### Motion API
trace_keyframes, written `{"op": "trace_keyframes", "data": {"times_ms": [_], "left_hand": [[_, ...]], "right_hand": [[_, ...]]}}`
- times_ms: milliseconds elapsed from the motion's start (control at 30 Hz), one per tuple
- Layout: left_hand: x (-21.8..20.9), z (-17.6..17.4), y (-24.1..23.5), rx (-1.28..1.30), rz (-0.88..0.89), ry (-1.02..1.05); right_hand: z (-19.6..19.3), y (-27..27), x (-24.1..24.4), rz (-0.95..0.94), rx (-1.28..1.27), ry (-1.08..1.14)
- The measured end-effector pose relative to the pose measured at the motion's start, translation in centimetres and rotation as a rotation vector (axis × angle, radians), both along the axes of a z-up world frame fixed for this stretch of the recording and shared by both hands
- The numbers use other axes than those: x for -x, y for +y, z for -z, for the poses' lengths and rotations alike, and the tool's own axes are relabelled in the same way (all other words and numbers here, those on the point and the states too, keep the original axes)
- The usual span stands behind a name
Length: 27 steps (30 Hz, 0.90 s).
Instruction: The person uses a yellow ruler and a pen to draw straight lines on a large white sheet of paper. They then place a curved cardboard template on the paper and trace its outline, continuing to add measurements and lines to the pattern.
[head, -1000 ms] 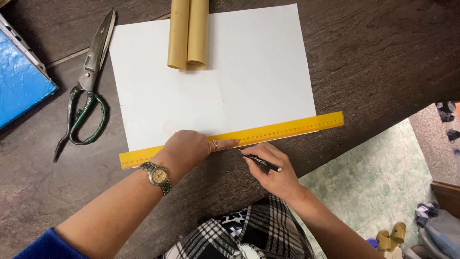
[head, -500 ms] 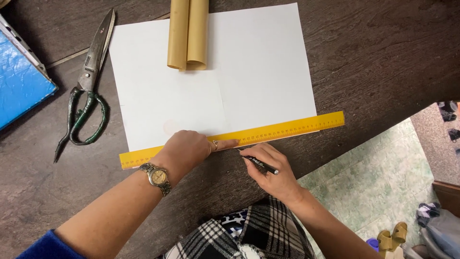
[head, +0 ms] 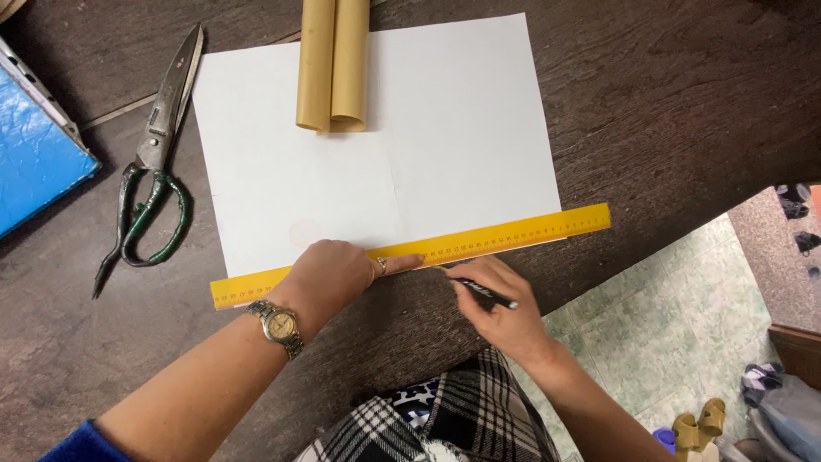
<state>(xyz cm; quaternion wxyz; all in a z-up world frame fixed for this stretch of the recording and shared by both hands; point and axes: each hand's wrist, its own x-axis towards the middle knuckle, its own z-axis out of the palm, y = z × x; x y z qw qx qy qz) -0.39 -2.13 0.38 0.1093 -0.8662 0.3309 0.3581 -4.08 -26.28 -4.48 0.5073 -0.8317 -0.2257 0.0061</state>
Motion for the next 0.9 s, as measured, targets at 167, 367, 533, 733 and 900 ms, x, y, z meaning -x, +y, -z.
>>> {"op": "trace_keyframes", "data": {"times_ms": [167,367,533,733,900], "left_hand": [[-0.1,-0.2,0.0,0.007,-0.012,0.017],[-0.4,-0.9,-0.2,-0.006,-0.012,0.040],[-0.4,-0.7,-0.3,-0.032,0.027,0.040],[-0.5,-0.8,-0.4,-0.051,0.025,0.040],[-0.6,-1.1,-0.4,-0.059,0.009,0.057]], "right_hand": [[-1.9,-2.3,-0.5,0.093,0.098,-0.060],[-2.6,-5.8,-0.9,0.215,0.150,-0.040],[-3.2,-8.1,-1.0,0.309,0.165,0.045],[-3.9,-10.2,-1.3,0.434,0.190,0.166],[-4.3,-10.4,-1.6,0.486,0.240,0.191]]}}
